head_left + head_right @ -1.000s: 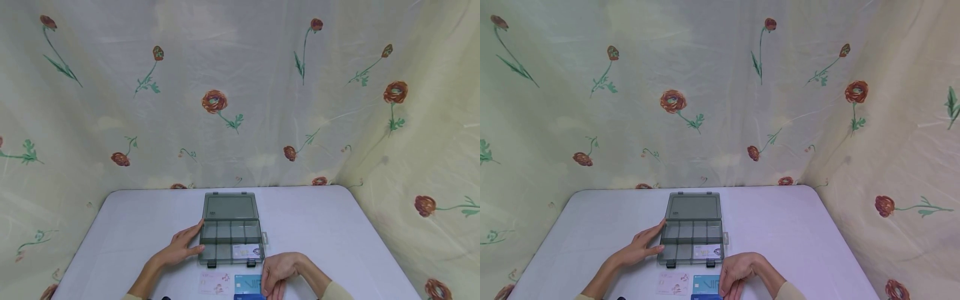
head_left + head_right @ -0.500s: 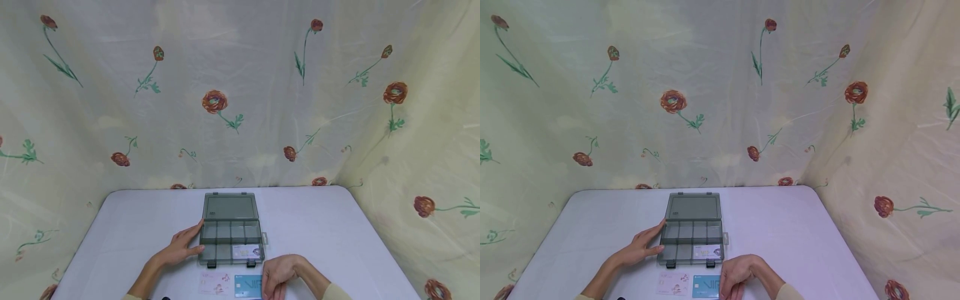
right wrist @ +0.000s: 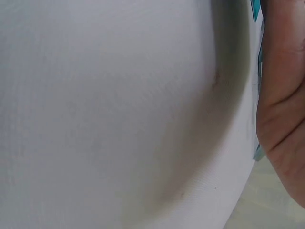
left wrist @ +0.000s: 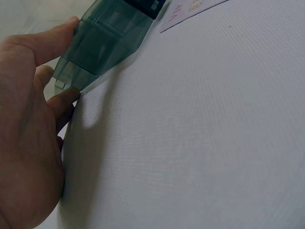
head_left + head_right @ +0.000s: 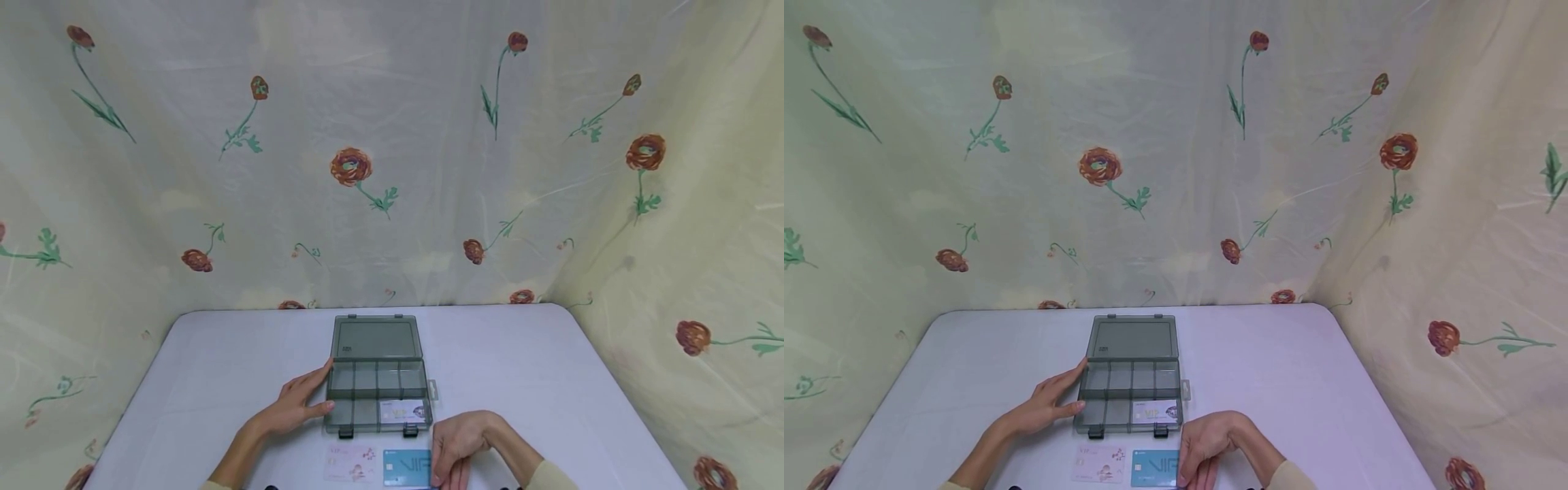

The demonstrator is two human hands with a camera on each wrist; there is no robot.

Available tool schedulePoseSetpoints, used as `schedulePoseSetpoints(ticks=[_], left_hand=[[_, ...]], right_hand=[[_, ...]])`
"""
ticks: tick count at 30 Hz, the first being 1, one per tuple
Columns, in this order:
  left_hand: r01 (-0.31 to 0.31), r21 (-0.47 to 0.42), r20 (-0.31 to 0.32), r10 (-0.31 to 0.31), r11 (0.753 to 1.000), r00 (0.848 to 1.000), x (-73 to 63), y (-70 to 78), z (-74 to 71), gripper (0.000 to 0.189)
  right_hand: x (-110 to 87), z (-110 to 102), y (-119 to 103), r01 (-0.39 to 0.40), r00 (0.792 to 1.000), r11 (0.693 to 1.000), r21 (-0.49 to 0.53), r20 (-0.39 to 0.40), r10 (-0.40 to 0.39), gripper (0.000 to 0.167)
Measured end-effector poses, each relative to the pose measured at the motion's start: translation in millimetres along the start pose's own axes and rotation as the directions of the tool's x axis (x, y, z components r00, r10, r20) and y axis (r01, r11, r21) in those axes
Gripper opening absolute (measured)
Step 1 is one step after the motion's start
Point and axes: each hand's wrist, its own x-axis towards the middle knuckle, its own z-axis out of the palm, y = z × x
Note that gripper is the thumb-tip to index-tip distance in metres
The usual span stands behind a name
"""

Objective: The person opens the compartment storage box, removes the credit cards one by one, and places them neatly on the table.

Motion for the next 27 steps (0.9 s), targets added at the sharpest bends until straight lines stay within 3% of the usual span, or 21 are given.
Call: schedulePoseSetpoints(ticks=[15, 27], left_hand=[[-0.007, -0.006, 0.001, 0.007, 1.0, 1.0, -0.2, 0.2, 0.0, 0.083], [-0.008, -0.005, -0.005, 0.008, 1.0, 1.0, 0.0, -0.6, 0.1, 0.083]], right_hand=[[3.3, 0.5, 5.5, 0.031, 0.999, 0.998, 0.046, 0.034, -0.032, 0.013], [1.8, -7.8, 13.0, 0.039, 0.989, 0.994, 0.102, 0.14, -0.053, 0.021]])
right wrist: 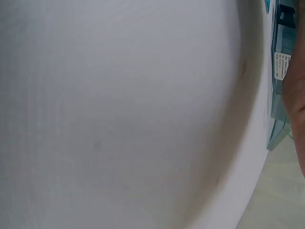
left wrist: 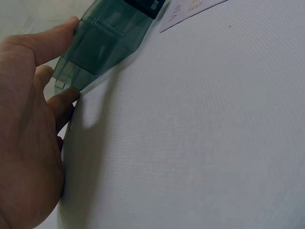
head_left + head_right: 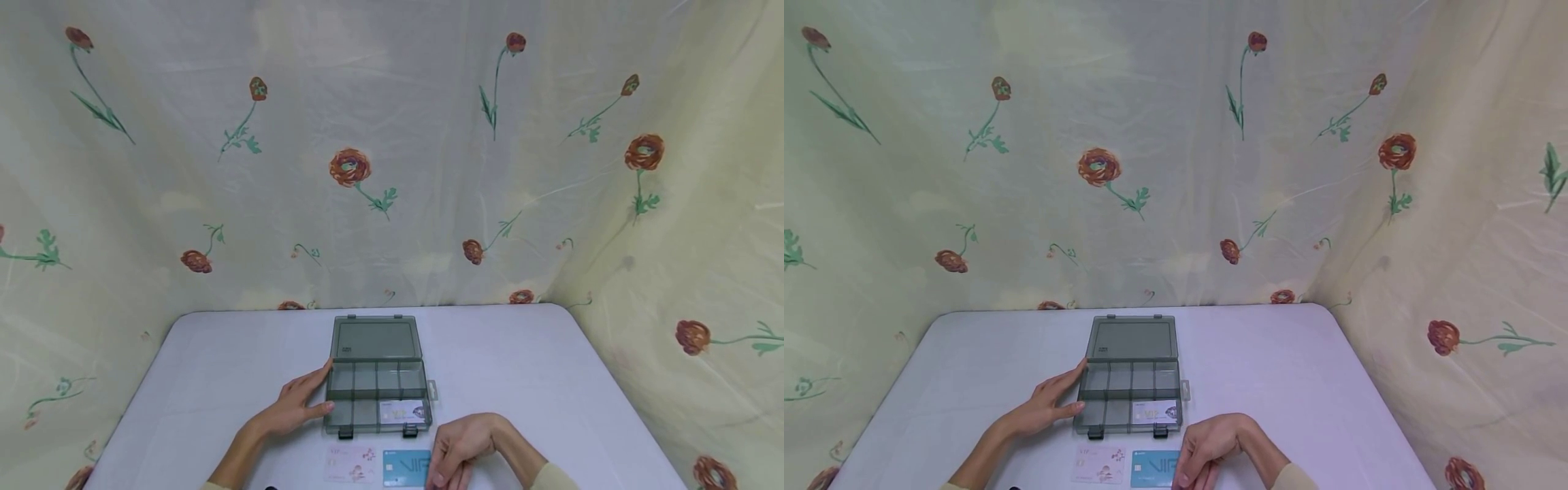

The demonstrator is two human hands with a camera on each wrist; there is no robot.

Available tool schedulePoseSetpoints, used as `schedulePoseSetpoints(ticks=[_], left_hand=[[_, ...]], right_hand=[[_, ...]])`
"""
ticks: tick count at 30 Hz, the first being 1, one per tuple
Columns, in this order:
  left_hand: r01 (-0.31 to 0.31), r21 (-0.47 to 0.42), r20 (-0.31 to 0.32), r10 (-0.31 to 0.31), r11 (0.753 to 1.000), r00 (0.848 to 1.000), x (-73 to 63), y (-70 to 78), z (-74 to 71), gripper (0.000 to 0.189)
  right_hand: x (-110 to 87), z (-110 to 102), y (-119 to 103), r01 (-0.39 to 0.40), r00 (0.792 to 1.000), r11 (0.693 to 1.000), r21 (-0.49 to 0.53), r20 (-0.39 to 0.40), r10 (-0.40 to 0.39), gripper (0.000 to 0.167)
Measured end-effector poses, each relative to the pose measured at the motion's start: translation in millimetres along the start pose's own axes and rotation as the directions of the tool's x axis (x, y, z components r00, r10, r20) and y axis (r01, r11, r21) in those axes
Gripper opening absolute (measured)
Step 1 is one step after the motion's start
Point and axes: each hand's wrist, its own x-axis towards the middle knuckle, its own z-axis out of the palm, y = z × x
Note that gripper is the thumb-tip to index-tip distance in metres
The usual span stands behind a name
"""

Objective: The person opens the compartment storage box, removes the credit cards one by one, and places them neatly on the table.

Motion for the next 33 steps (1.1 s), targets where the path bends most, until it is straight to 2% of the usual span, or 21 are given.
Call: schedulePoseSetpoints(ticks=[5, 15, 20, 23, 26, 28, 31, 33], left_hand=[[-0.002, -0.003, 0.006, 0.002, 1.0, 1.0, -1.8, 1.5, -1.4, 0.082], [-0.005, 0.006, 0.003, 0.005, 1.0, 1.0, -1.3, 1.0, -1.2, 0.082], [-0.003, 0.007, 0.005, 0.003, 1.0, 1.0, 0.0, 0.2, -0.7, 0.082], [-0.002, 0.0, 0.009, 0.002, 1.0, 1.0, 0.4, 0.1, -0.6, 0.082], [-0.001, -0.003, 0.011, 0.001, 1.0, 1.0, 0.5, 0.2, -0.4, 0.082], [0.0, -0.001, 0.011, 0.0, 1.0, 1.0, 0.5, 0.1, -0.3, 0.083], [0.003, 0.004, 0.006, -0.003, 1.0, 1.0, 0.4, -0.1, -0.1, 0.083], [0.001, 0.006, 0.004, -0.002, 1.0, 1.0, 0.4, -0.2, -0.1, 0.083]], right_hand=[[-2.7, -4.4, 0.9, -0.017, 0.999, 0.997, 0.069, 0.037, 0.014, 0.025], [-8.6, -10.6, -3.0, 0.001, 0.997, 0.996, 0.093, 0.072, -0.008, 0.029], [-17.7, -20.8, -9.2, 0.09, 0.993, 0.99, 0.111, 0.066, -0.098, 0.031], [-25.6, -30.0, -14.9, 0.177, 0.983, 0.979, 0.105, 0.023, -0.18, 0.032], [-32.8, -40.3, -20.8, 0.265, 0.964, 0.96, 0.089, -0.051, -0.262, 0.033], [-35.4, -46.9, -23.8, 0.326, 0.941, 0.942, 0.073, -0.115, -0.317, 0.036], [-35.1, -55.1, -26.8, 0.395, 0.895, 0.918, 0.025, -0.235, -0.379, 0.04], [-32.7, -59.2, -27.9, 0.422, 0.852, 0.906, -0.03, -0.33, -0.407, 0.042]])
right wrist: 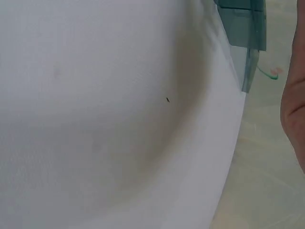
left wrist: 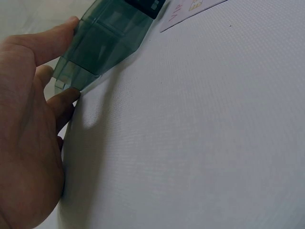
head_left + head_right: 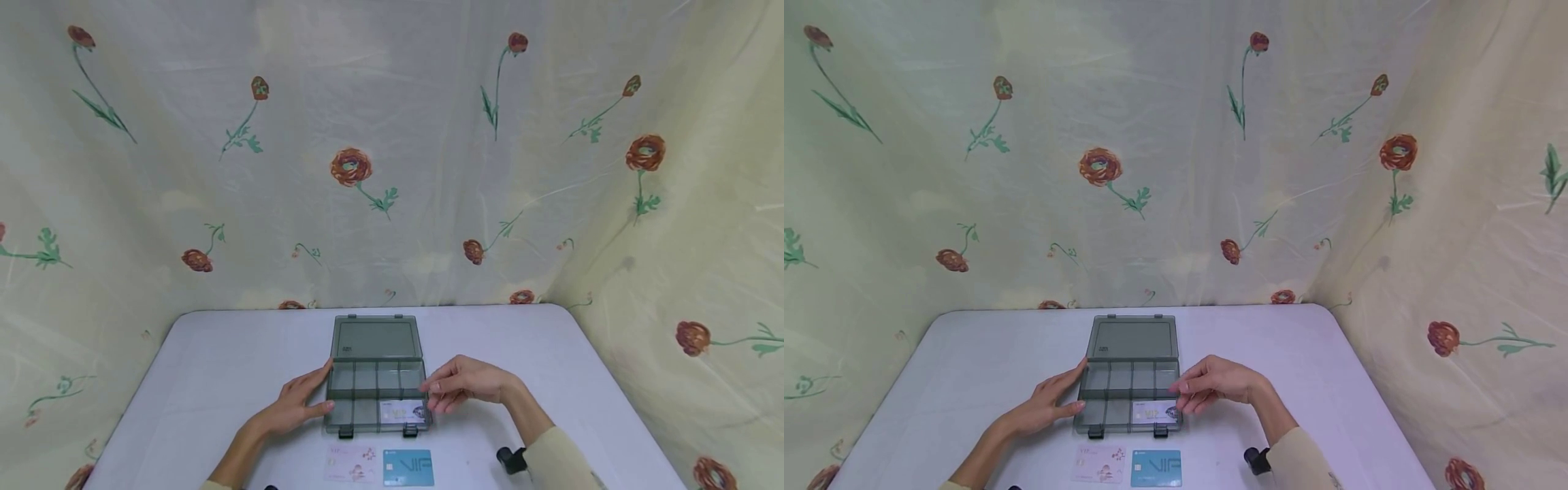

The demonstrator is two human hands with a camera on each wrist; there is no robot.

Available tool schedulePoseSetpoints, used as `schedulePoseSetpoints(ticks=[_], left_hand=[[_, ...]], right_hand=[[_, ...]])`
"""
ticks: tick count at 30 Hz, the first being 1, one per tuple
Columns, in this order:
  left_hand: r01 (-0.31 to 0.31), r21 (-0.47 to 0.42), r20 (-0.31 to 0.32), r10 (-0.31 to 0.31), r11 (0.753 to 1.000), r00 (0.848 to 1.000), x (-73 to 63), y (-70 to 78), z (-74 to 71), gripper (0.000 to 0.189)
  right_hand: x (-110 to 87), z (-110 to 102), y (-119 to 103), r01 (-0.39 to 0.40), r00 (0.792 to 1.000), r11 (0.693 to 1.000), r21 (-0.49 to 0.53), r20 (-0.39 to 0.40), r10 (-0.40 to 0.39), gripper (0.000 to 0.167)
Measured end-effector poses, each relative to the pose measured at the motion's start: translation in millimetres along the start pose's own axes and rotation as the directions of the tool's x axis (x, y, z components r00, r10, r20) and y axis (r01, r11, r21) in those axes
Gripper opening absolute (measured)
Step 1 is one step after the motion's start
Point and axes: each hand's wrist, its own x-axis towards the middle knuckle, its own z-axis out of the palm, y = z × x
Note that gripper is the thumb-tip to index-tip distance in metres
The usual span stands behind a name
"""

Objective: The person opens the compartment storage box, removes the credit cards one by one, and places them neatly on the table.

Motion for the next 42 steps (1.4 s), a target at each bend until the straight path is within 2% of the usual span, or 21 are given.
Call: schedulePoseSetpoints(ticks=[2, 5, 9, 12, 15, 22, 28, 36, 42], left_hand=[[-0.001, 0.001, 0.001, 0.001, 1.0, 1.0, 0.0, -0.2, -0.3, 0.082], [-0.003, -0.002, 0.004, 0.003, 1.0, 1.0, 0.2, -0.5, -0.6, 0.082], [-0.002, -0.004, 0.003, 0.002, 1.0, 1.0, 0.4, -0.9, -0.7, 0.082], [-0.004, -0.003, -0.002, 0.004, 1.0, 1.0, 0.1, -1.2, -0.5, 0.082], [-0.006, -0.007, -0.012, 0.006, 1.0, 1.0, -0.8, -0.8, -0.3, 0.081], [-0.003, -0.017, -0.04, 0.002, 1.0, 0.999, -1.4, -1.0, 1.4, 0.081], [-0.001, -0.019, -0.049, 0.001, 1.0, 0.999, -0.8, -3.3, 2.9, 0.081], [0.009, -0.021, -0.056, -0.01, 1.0, 0.998, -1.2, -3.4, 4.4, 0.081], [0.018, -0.023, -0.059, -0.019, 1.0, 0.998, -1.3, -2.6, 4.8, 0.082]], right_hand=[[4.7, -1.6, 1.3, 0.03, 0.994, 0.998, -0.046, -0.105, -0.035, 0.043], [12.0, -2.5, 4.4, 0.042, 0.965, 0.991, -0.124, -0.253, -0.072, 0.043], [19.5, -4.0, 12.1, 0.03, 0.928, 0.98, -0.194, -0.358, -0.099, 0.046], [23.2, -4.3, 19.0, 0.025, 0.921, 0.972, -0.232, -0.373, -0.112, 0.051], [25.8, -2.9, 25.3, 0.013, 0.924, 0.969, -0.248, -0.368, -0.107, 0.058], [27.1, 0.0, 35.7, -0.016, 0.942, 0.986, -0.167, -0.332, -0.041, 0.064], [27.1, 0.1, 38.7, -0.002, 0.946, 0.992, -0.128, -0.323, -0.039, 0.064], [27.6, 0.8, 40.6, 0.009, 0.941, 0.997, -0.077, -0.338, -0.034, 0.066], [28.1, 1.2, 41.4, 0.008, 0.936, 0.997, -0.079, -0.349, -0.035, 0.066]])
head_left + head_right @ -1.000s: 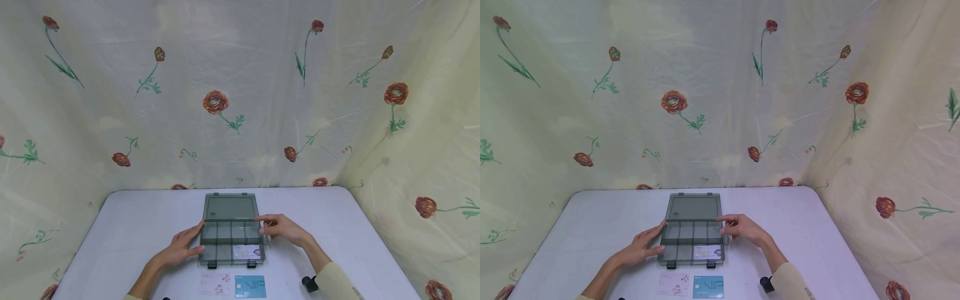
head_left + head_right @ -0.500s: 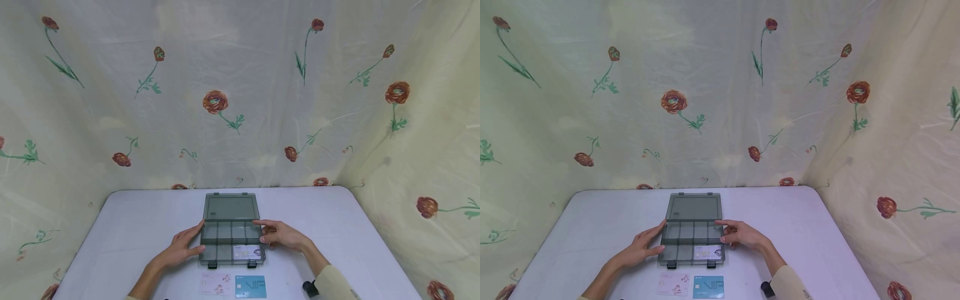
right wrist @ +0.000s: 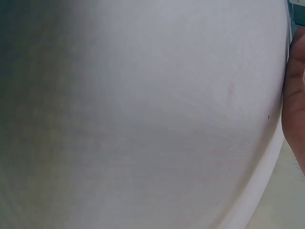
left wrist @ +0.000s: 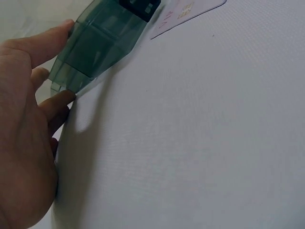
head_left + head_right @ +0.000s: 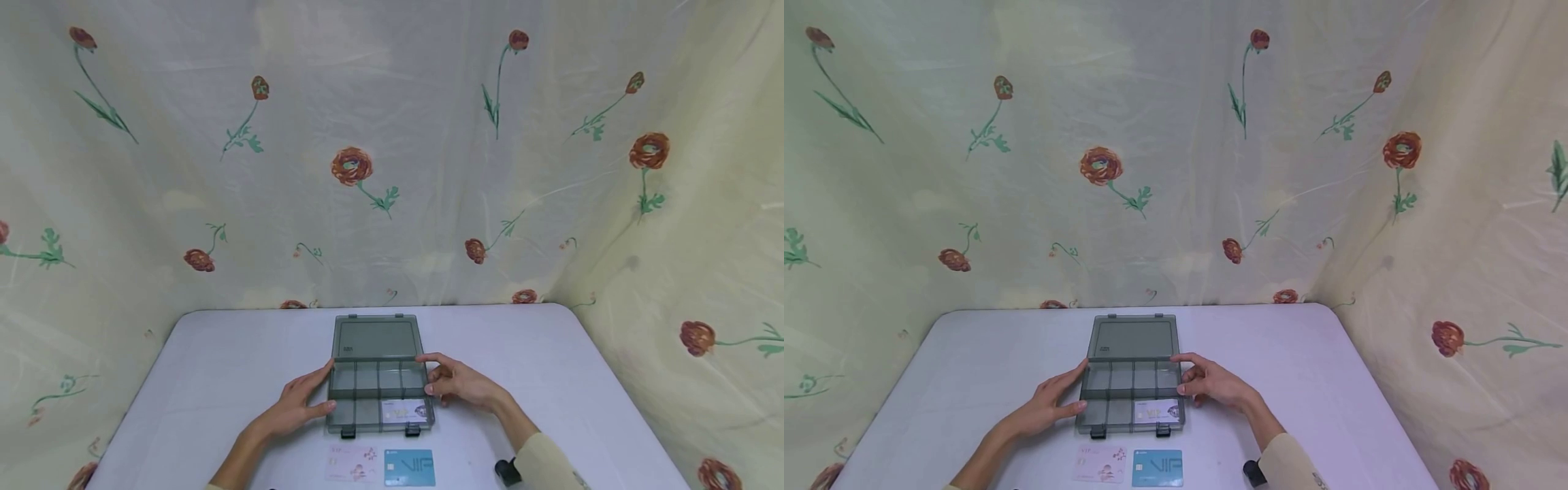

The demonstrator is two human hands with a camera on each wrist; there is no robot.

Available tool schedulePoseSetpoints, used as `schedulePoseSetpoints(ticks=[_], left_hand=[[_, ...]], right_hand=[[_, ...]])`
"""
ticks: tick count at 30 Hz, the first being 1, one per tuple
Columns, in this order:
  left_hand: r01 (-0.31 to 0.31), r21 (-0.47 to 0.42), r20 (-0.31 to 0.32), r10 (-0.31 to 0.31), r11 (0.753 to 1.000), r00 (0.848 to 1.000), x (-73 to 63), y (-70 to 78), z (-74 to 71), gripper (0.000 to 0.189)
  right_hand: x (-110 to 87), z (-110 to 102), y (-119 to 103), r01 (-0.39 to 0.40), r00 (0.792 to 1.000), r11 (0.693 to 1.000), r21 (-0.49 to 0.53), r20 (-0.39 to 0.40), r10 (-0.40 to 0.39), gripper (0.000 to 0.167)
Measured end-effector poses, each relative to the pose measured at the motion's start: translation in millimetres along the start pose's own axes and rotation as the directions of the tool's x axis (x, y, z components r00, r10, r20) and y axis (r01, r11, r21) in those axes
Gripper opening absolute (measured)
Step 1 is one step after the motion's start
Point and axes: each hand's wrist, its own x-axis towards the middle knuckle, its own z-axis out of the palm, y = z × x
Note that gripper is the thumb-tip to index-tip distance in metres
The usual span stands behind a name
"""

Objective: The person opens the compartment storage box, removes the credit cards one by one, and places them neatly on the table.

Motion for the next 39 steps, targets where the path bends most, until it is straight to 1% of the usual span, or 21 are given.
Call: schedulePoseSetpoints(ticks=[3, 6, 8, 10, 11, 12, 13, 14, 15, 16, 17, 18, 19, 21, 23, 25, 27, 28, 32, 36, 39], left_hand=[[-0.016, 0.012, -0.025, 0.016, 1.0, 1.0, 0.1, 1.9, 0.2, 0.081], [-0.032, 0.021, -0.124, 0.035, 0.999, 0.992, 1.5, 6.1, 1.8, 0.07], [-0.034, 0.005, -0.227, 0.034, 0.999, 0.973, 3.0, 11.9, 2.8, 0.058], [-0.029, -0.061, -0.317, 0.008, 0.998, 0.948, 4.7, 19.8, 3.4, 0.046], [-0.027, -0.114, -0.344, -0.013, 0.993, 0.939, 5.3, 24.8, 3.1, 0.041], [-0.028, -0.179, -0.351, -0.037, 0.984, 0.936, 6.2, 30.0, 2.7, 0.037], [-0.027, -0.254, -0.331, -0.061, 0.967, 0.942, 7.2, 35.5, 2.0, 0.036], [-0.023, -0.338, -0.293, -0.082, 0.941, 0.953, 8.0, 40.9, 1.1, 0.035], [-0.009, -0.429, -0.236, -0.102, 0.903, 0.966, 9.0, 46.4, 0.3, 0.038], [0.016, -0.512, -0.169, -0.119, 0.859, 0.978, 9.9, 51.7, -0.3, 0.041], [0.046, -0.591, -0.094, -0.126, 0.805, 0.987, 10.9, 56.3, -0.5, 0.046], [0.086, -0.657, -0.018, -0.13, 0.749, 0.991, 11.8, 60.0, -0.3, 0.051], [0.129, -0.712, 0.053, -0.13, 0.69, 0.99, 12.4, 63.3, 0.5, 0.055], [0.196, -0.782, 0.156, -0.119, 0.591, 0.981, 13.9, 68.3, 3.6, 0.062], [0.25, -0.827, 0.232, -0.1, 0.504, 0.968, 15.7, 70.9, 8.2, 0.066], [0.285, -0.85, 0.28, -0.078, 0.442, 0.957, 18.0, 72.9, 13.1, 0.069], [0.316, -0.858, 0.319, -0.062, 0.404, 0.946, 20.6, 73.9, 17.3, 0.071], [0.332, -0.858, 0.337, -0.058, 0.393, 0.94, 22.0, 73.9, 19.0, 0.072], [0.392, -0.844, 0.391, -0.078, 0.367, 0.917, 25.7, 73.4, 23.2, 0.073], [0.434, -0.825, 0.432, -0.091, 0.361, 0.897, 28.1, 72.5, 24.9, 0.073], [0.45, -0.814, 0.448, -0.095, 0.368, 0.889, 30.0, 72.7, 25.5, 0.074]], right_hand=[[0.4, -0.3, 0.4, 0.003, 1.0, 1.0, -0.004, 0.003, -0.003, 0.065], [0.9, -0.9, 0.7, -0.002, 1.0, 1.0, -0.001, 0.005, 0.002, 0.065], [1.1, -1.4, 0.8, -0.003, 1.0, 1.0, 0.001, 0.008, 0.003, 0.065], [1.3, -1.9, 0.8, -0.003, 1.0, 1.0, 0.005, 0.013, 0.003, 0.065], [1.5, -2.1, 0.7, -0.003, 1.0, 1.0, 0.004, 0.015, 0.003, 0.065], [1.5, -2.3, 0.5, -0.004, 1.0, 1.0, 0.004, 0.016, 0.004, 0.065], [1.5, -2.4, 0.3, -0.005, 1.0, 1.0, 0.005, 0.017, 0.005, 0.066], [1.6, -2.6, 0.2, -0.007, 1.0, 1.0, 0.006, 0.017, 0.007, 0.065], [1.7, -2.8, 0.0, -0.009, 1.0, 1.0, 0.006, 0.018, 0.008, 0.065], [1.6, -2.9, -0.1, -0.01, 1.0, 1.0, 0.006, 0.018, 0.01, 0.066], [1.6, -3.1, -0.2, -0.012, 1.0, 1.0, 0.007, 0.018, 0.012, 0.066], [1.6, -3.3, -0.1, -0.015, 1.0, 1.0, 0.01, 0.019, 0.015, 0.066], [1.7, -3.5, -0.1, -0.016, 1.0, 1.0, 0.012, 0.021, 0.016, 0.066], [2.1, -3.7, -0.2, -0.02, 0.999, 1.0, 0.014, 0.028, 0.019, 0.066], [2.4, -3.8, -0.4, -0.024, 0.999, 1.0, 0.02, 0.034, 0.023, 0.066], [2.5, -3.8, -0.9, -0.026, 0.999, 0.999, 0.02, 0.038, 0.025, 0.065], [2.5, -4.0, -1.5, -0.028, 0.999, 0.999, 0.015, 0.04, 0.027, 0.065], [2.4, -4.1, -1.8, -0.028, 0.999, 1.0, 0.014, 0.042, 0.028, 0.065], [2.2, -4.0, -3.2, -0.03, 0.998, 0.999, 0.013, 0.055, 0.029, 0.064], [2.7, -3.9, -3.4, -0.032, 0.997, 0.999, 0.029, 0.072, 0.03, 0.063], [3.2, -4.2, -2.7, -0.031, 0.997, 0.999, 0.032, 0.076, 0.029, 0.063]])
